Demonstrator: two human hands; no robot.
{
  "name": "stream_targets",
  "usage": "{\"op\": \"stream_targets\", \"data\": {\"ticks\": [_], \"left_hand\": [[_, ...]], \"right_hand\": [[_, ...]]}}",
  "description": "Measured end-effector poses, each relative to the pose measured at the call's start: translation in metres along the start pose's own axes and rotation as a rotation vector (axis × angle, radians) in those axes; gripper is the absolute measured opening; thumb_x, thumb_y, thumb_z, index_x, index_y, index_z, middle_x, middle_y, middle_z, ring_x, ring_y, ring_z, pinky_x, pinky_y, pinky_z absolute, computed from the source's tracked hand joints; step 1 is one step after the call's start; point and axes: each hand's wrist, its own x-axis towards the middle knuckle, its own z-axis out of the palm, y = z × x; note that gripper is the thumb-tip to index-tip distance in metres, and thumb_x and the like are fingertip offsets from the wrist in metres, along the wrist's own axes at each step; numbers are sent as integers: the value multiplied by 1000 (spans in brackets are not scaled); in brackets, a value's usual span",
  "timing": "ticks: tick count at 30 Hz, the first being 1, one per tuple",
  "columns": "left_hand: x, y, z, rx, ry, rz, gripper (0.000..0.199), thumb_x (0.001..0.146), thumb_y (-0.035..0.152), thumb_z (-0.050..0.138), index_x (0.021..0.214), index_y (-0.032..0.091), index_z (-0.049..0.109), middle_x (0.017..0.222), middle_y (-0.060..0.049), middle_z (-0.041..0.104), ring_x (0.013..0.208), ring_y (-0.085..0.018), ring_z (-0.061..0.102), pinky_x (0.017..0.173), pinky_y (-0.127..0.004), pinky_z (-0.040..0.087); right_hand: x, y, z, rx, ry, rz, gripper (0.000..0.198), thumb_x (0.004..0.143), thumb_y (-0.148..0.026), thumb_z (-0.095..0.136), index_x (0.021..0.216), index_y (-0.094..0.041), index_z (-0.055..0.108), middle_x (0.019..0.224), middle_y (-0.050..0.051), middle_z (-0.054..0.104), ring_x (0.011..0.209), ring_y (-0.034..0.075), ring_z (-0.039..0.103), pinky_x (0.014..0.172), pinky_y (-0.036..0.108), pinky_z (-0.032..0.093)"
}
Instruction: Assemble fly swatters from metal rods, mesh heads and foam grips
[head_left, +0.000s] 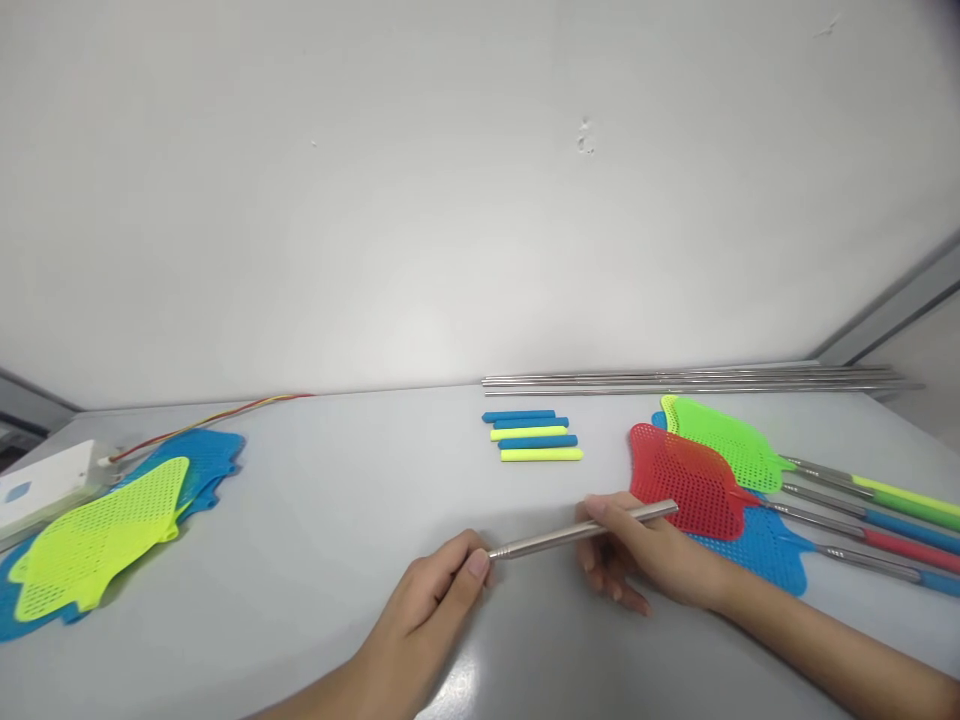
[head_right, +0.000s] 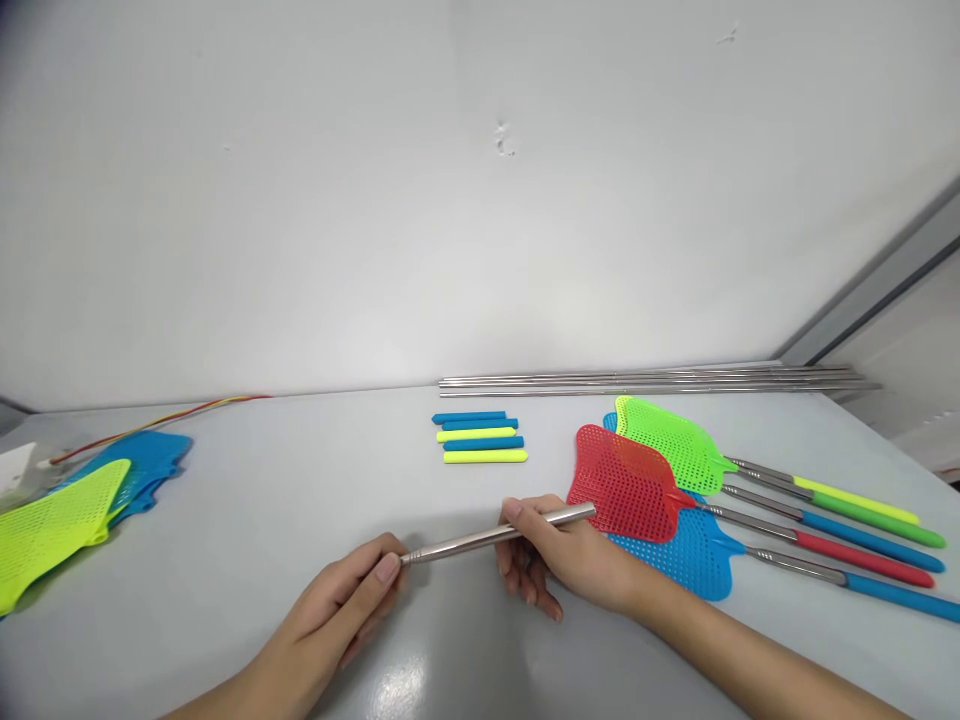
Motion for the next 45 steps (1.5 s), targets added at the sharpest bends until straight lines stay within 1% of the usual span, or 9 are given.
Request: {"op": "stream_targets", "data": {"ticks": [7, 12, 16, 18, 22, 25, 32, 41, 45], "left_hand": [[2, -8, 3, -155, 49, -18, 27, 86, 45, 31, 84, 20, 42, 55, 7, 28, 44, -6, 22, 42, -19, 21], [2, -4, 6, -177, 151, -22, 25, 85, 45, 32, 97, 23, 38, 56, 8, 32, 40, -5, 25, 42, -18, 24], [3, -6, 5, -142, 129, 8, 25, 85, 42, 36, 101, 23, 38, 58, 7, 35, 42, -6, 32, 43, -19, 27], [4, -8, 5, -140, 122, 15, 26, 85, 41, 36, 104, 24, 37, 64, 5, 41, 44, -6, 37, 43, -19, 28], [4, -8, 7, -164, 184, 41, 33, 85, 41, 35, 115, 28, 32, 86, -2, 50, 51, -8, 46, 42, -19, 30], [3, -6, 9, -131, 211, 47, 37, 84, 40, 36, 119, 29, 30, 98, -5, 51, 55, -9, 48, 42, -19, 33], [3, -3, 9, -144, 207, 23, 41, 84, 42, 35, 122, 29, 31, 112, -8, 48, 53, -8, 46, 41, -20, 33], [6, -4, 9, -103, 263, 31, 41, 83, 44, 37, 120, 28, 31, 99, -7, 52, 53, -10, 47, 38, -19, 31], [7, -2, 11, -39, 294, 47, 39, 82, 43, 38, 118, 29, 32, 100, -6, 51, 52, -9, 47, 37, -18, 31]], "right_hand": [[2, 1, -3, 91, -6, -9, 47, 81, -51, 33, 61, -12, 49, 50, 1, 49, 37, 8, 44, 27, 16, 31], [3, 0, -4, 161, 7, 4, 44, 79, -50, 38, 60, -12, 49, 49, 1, 49, 37, 8, 45, 27, 16, 31], [4, 0, -5, 181, 21, 7, 42, 78, -49, 42, 60, -12, 49, 50, 1, 49, 38, 8, 44, 27, 16, 31], [4, -1, -5, 200, 30, 13, 41, 78, -49, 43, 61, -12, 49, 51, 1, 50, 38, 8, 45, 28, 16, 31], [3, -4, -5, 264, 57, 32, 38, 78, -48, 43, 66, -13, 51, 56, 1, 52, 43, 8, 46, 31, 16, 33], [3, -6, -6, 310, 74, 58, 37, 79, -47, 43, 68, -13, 52, 60, 2, 53, 46, 8, 48, 36, 17, 35], [4, -7, -7, 342, 31, 63, 40, 79, -50, 40, 70, -12, 52, 64, 3, 53, 50, 8, 48, 44, 19, 37], [6, -8, -9, 373, -48, 22, 40, 80, -47, 39, 72, -10, 54, 66, 4, 54, 52, 8, 49, 48, 20, 38], [8, -5, -12, 373, -87, -25, 42, 81, -46, 38, 78, -9, 56, 74, 7, 57, 58, 9, 52, 54, 22, 41]]}}
